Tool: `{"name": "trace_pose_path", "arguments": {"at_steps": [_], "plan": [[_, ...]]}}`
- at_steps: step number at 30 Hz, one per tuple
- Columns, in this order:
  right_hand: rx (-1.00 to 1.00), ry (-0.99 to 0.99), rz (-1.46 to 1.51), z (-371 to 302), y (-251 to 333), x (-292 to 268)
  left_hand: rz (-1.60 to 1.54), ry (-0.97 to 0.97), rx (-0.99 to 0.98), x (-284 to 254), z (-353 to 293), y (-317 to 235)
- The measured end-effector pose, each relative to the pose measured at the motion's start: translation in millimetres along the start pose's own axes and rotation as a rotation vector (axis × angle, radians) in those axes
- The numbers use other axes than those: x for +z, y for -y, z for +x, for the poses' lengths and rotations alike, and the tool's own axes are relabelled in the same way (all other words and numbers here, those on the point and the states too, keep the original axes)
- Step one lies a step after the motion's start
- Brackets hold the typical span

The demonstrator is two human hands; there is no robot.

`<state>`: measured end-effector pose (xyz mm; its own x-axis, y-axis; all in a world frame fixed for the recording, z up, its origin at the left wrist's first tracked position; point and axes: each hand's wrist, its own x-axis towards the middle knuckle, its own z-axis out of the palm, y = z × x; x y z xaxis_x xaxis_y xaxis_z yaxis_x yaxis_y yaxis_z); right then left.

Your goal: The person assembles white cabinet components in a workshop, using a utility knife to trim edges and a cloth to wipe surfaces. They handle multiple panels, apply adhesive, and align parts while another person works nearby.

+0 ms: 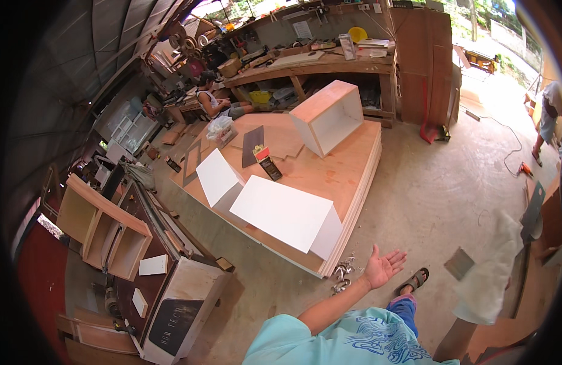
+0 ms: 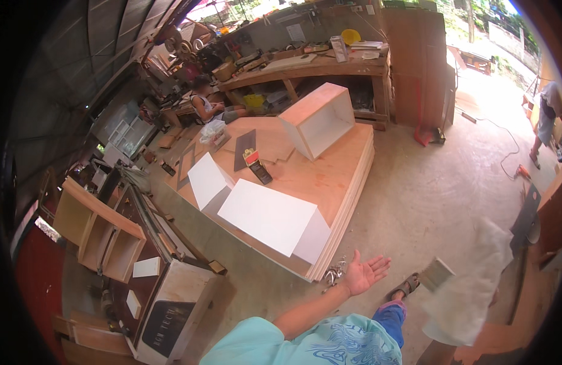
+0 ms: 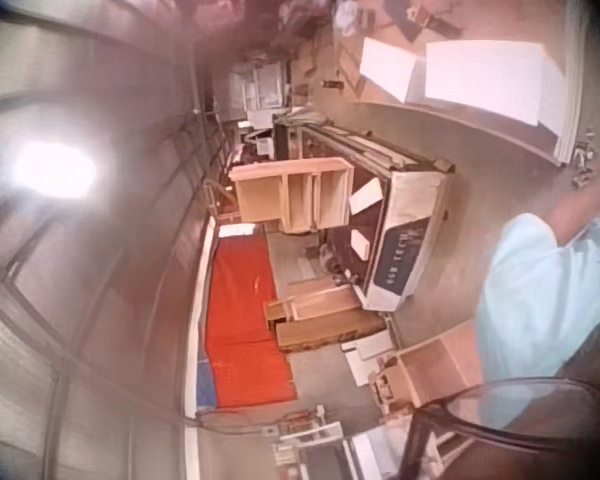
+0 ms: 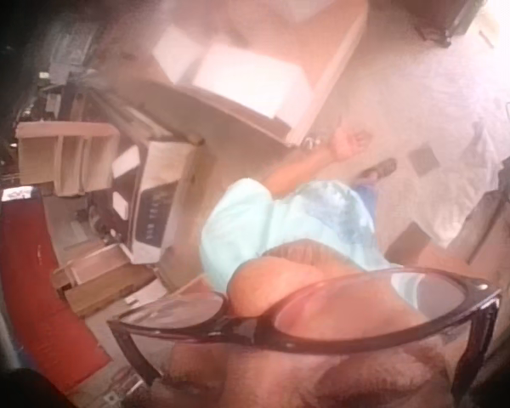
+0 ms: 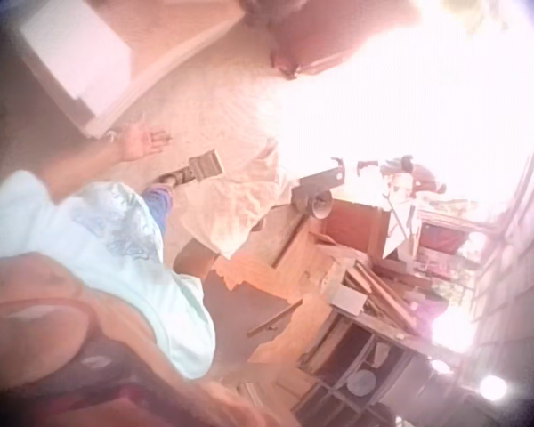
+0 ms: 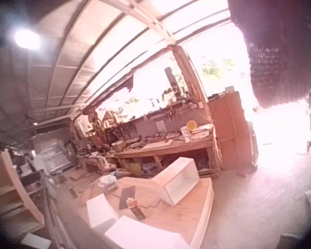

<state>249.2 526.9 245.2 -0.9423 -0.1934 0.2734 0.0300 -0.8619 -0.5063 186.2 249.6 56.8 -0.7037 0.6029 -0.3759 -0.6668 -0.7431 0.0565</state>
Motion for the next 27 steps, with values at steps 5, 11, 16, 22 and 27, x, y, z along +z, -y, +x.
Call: {"name": "trace_pose_path", "arguments": {"at_steps": [5, 11, 16, 22, 27], "plan": [[0.180, 0.024, 0.037, 111, 60, -36, -0.048, 0.040, 0.178, 34, 83, -13], [0.440, -0.309, -1.774, 180, -25, -164, 0.024, 0.636, 0.079, 78, 183, -41], [0.320, -0.522, -1.540, 239, 4, -236, 0.086, -0.020, 0.611, 117, 206, -74], [0.188, -0.155, -1.674, 369, -1, -230, -0.017, -0.047, 0.311, 80, 248, -137], [0.365, 0.463, -1.596, 447, -55, -211, -0.186, 0.303, 0.213, 124, 329, -210]]}}
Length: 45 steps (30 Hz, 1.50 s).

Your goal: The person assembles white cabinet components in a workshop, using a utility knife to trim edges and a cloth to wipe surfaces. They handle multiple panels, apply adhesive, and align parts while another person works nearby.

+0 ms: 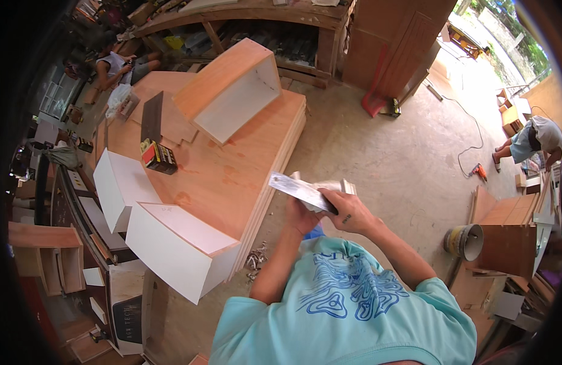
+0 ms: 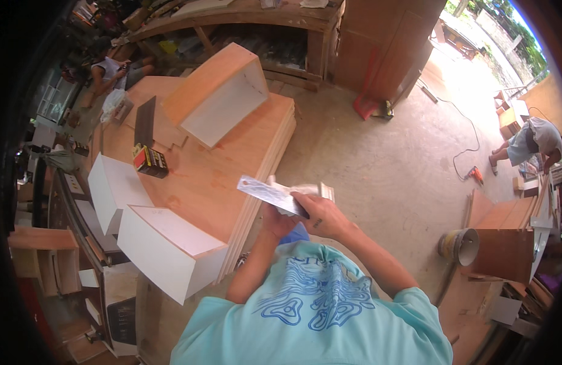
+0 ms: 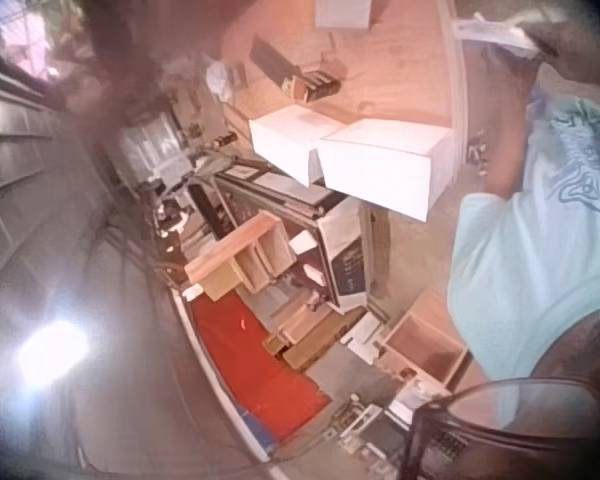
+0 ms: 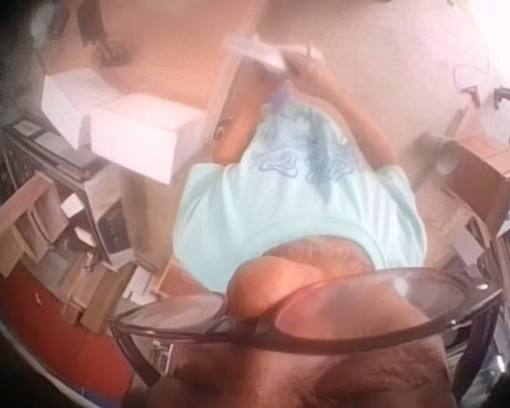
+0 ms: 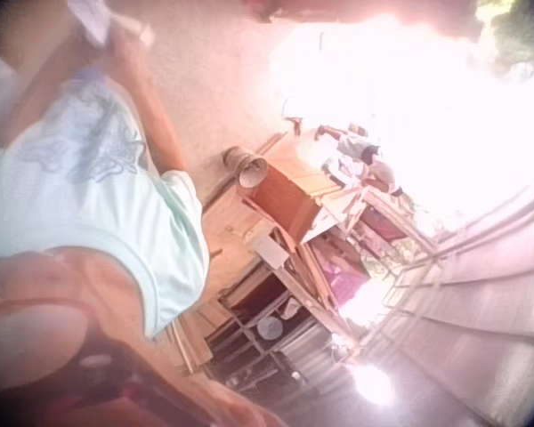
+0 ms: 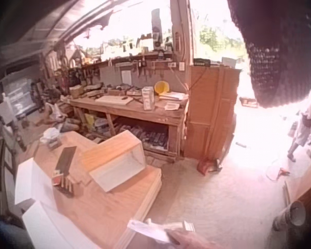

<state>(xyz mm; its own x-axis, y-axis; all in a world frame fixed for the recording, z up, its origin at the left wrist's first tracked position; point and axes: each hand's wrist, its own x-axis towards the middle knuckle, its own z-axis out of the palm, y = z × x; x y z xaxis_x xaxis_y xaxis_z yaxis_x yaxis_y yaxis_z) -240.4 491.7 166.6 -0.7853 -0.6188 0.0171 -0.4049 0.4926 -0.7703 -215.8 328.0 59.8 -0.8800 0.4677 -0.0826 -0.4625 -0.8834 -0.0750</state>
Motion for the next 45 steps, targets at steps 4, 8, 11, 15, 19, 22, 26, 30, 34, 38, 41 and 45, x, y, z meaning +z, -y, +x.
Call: {"name": "trace_pose_path", "arguments": {"at_steps": [4, 8, 11, 15, 19, 22, 26, 30, 34, 38, 41, 45], "plan": [[-0.124, -0.134, 0.119, 62, 11, -22, 0.276, -0.190, 0.278, 7, 53, -78], [0.279, -0.305, 0.331, 103, -28, -67, -0.033, 0.196, -0.025, 97, 80, -143], [0.488, -0.454, 0.488, 131, -71, -90, -0.136, 0.118, 0.066, 66, 111, -182], [0.685, -0.575, 0.616, 142, -133, -114, -0.279, 0.055, 0.152, 17, 168, -205], [0.824, -0.364, 0.466, 164, -177, -133, 0.129, -0.168, 0.349, 31, 194, -219], [0.781, -0.334, 0.395, 188, -229, -165, 0.213, -0.148, 0.385, 53, 241, -215], [0.577, -0.288, 0.140, 251, -306, -203, 0.237, -0.202, 0.501, 57, 289, -204], [0.336, -0.066, -0.017, 331, -320, -257, 0.196, -0.275, 0.642, 55, 317, -181], [0.048, -0.010, -0.173, 434, -361, -295, 0.145, -0.322, 0.733, 58, 350, -158], [0.002, -0.027, -0.209, 561, -373, -318, 0.103, -0.376, 0.809, 56, 364, -147], [0.044, -0.023, -0.372, 656, -396, -331, 0.089, -0.395, 0.803, 51, 383, -150], [-0.089, -0.231, -0.463, 718, -383, -335, 0.089, -0.397, 0.803, 50, 400, -170]]}}
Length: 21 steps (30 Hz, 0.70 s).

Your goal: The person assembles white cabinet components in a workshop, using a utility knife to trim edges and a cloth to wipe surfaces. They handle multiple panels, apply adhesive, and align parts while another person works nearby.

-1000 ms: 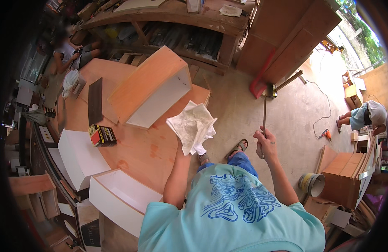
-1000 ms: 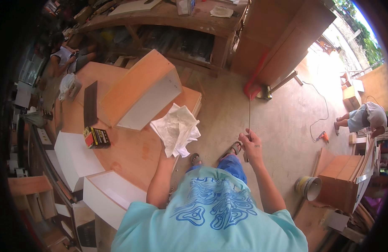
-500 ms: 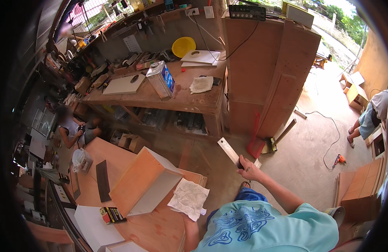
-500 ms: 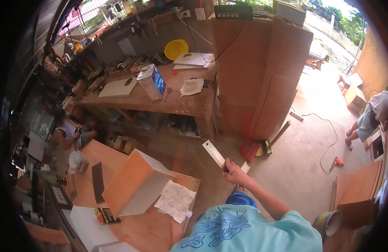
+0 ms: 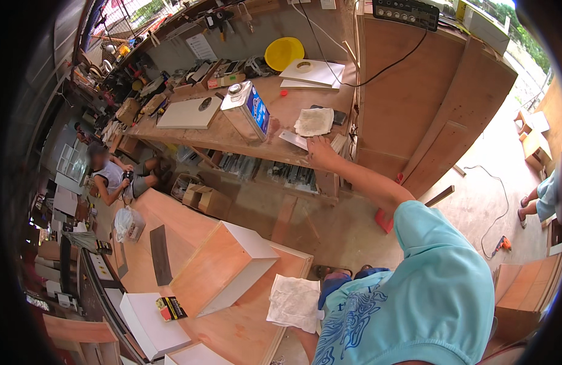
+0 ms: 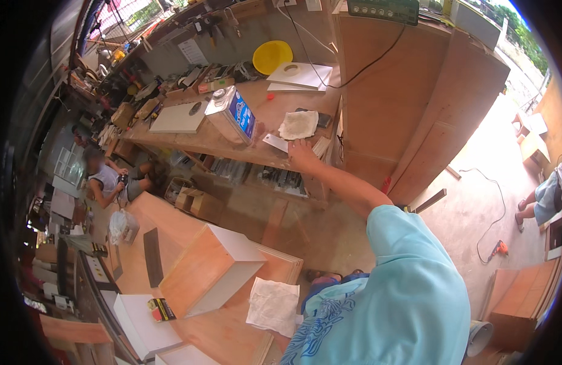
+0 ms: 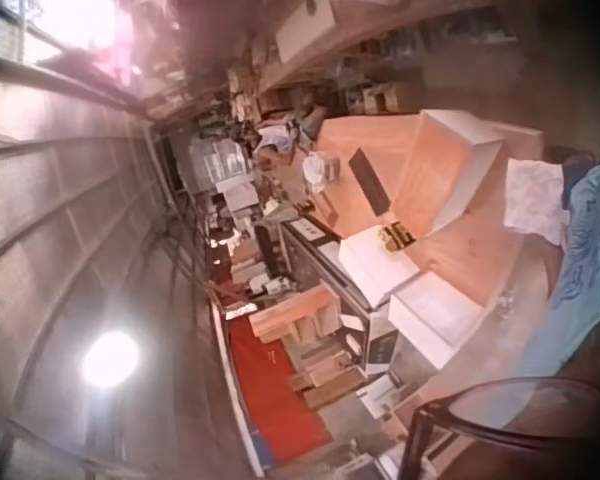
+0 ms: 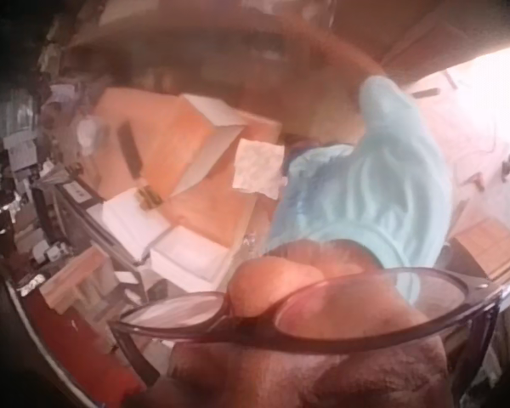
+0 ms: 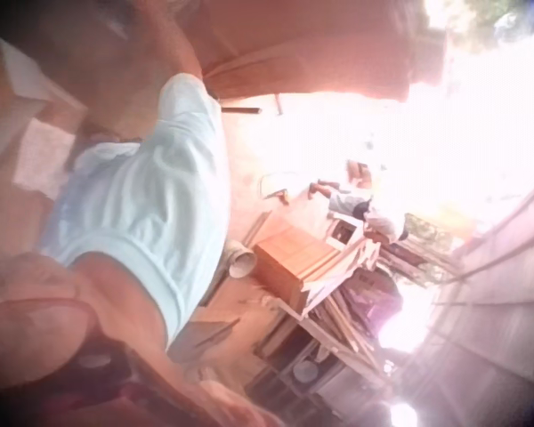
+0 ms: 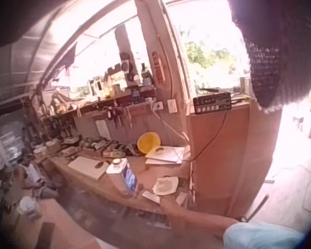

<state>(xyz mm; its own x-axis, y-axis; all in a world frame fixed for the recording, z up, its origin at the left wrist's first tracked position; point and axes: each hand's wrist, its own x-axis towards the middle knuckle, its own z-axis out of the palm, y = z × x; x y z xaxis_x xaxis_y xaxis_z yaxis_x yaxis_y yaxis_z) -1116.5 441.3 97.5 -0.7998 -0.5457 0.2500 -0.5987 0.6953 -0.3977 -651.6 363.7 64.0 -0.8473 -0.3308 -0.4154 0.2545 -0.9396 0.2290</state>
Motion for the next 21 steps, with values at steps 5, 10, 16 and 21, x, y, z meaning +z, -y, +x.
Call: {"name": "trace_pose_path", "arguments": {"at_steps": [5, 10, 16, 21], "plan": [[-0.155, 0.643, 0.603, -57, 94, 10, 0.014, 0.039, -0.034, 14, 37, -17], [-0.025, 0.766, 0.790, -138, 174, 27, 0.048, 0.110, -0.045, 38, 84, -39], [0.323, 0.904, 1.060, -115, 172, -16, 0.064, 0.171, 0.044, 73, 130, -60], [0.085, 0.794, 0.813, -59, 137, -2, -0.047, 0.036, 0.197, 100, 166, -51]]}}
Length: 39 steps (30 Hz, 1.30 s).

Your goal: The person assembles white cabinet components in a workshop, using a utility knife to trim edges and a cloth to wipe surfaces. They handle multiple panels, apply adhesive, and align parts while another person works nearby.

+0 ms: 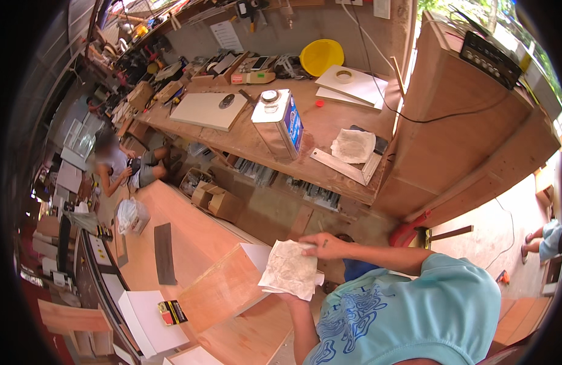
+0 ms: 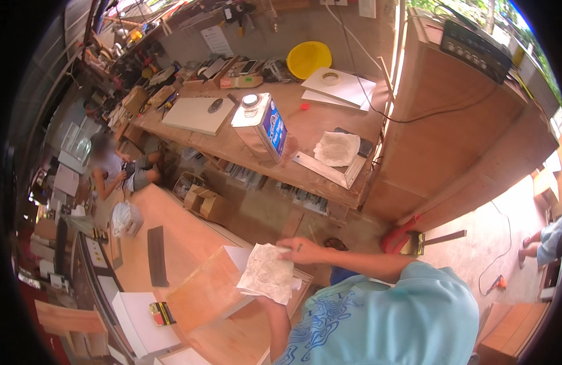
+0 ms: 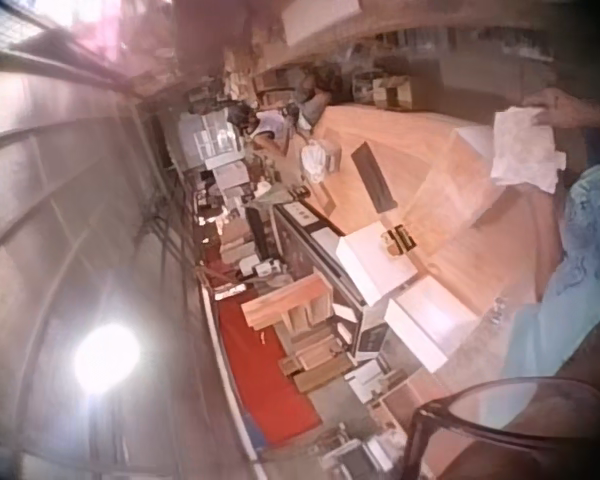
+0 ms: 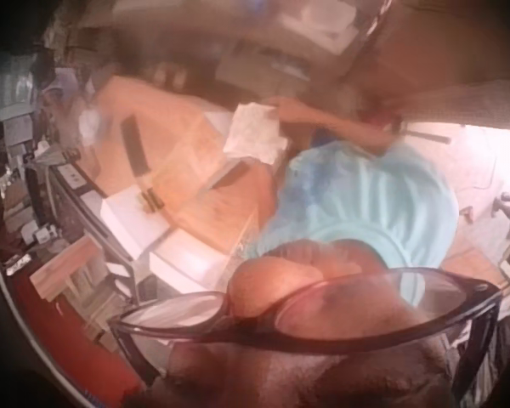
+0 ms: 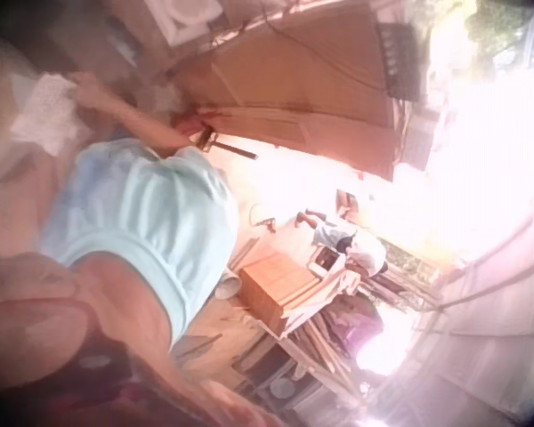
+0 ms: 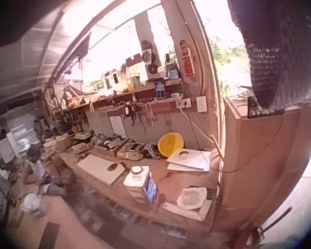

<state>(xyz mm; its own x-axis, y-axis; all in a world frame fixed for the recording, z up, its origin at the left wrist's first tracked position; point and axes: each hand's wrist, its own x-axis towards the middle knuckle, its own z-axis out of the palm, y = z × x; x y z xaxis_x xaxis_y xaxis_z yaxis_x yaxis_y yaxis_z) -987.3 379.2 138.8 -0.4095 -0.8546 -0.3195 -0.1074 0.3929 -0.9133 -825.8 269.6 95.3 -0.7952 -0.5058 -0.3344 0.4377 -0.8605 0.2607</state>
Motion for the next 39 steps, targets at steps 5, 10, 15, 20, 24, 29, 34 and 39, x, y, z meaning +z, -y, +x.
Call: {"name": "trace_pose_path", "arguments": {"at_steps": [5, 10, 15, 20, 24, 29, 34, 39], "plan": [[-0.643, -0.670, -0.468, 79, 39, -58, -0.381, 0.051, -0.008, 23, 14, 7], [-0.764, -0.468, -0.958, 168, 147, -140, -0.164, -0.007, 0.173, 31, 23, 21], [-0.266, 0.587, -1.005, 236, 204, -273, -0.166, -0.068, 0.250, 27, 21, 25], [-0.597, 0.413, -1.489, 236, 176, -317, -0.173, -0.130, 0.273, 25, 16, 40], [-0.683, 0.185, -1.530, 227, 178, -314, -0.160, -0.158, 0.260, 23, 20, 51], [-0.083, -0.215, -1.388, 245, 183, -327, -0.018, -0.170, 0.226, 24, 37, 50], [-0.012, -0.194, -1.366, 278, 166, -383, -0.061, -0.119, 0.237, 36, 56, 50], [-0.002, -0.282, -0.584, 276, 113, -492, -0.087, -0.125, 0.245, 40, 67, 56]]}}
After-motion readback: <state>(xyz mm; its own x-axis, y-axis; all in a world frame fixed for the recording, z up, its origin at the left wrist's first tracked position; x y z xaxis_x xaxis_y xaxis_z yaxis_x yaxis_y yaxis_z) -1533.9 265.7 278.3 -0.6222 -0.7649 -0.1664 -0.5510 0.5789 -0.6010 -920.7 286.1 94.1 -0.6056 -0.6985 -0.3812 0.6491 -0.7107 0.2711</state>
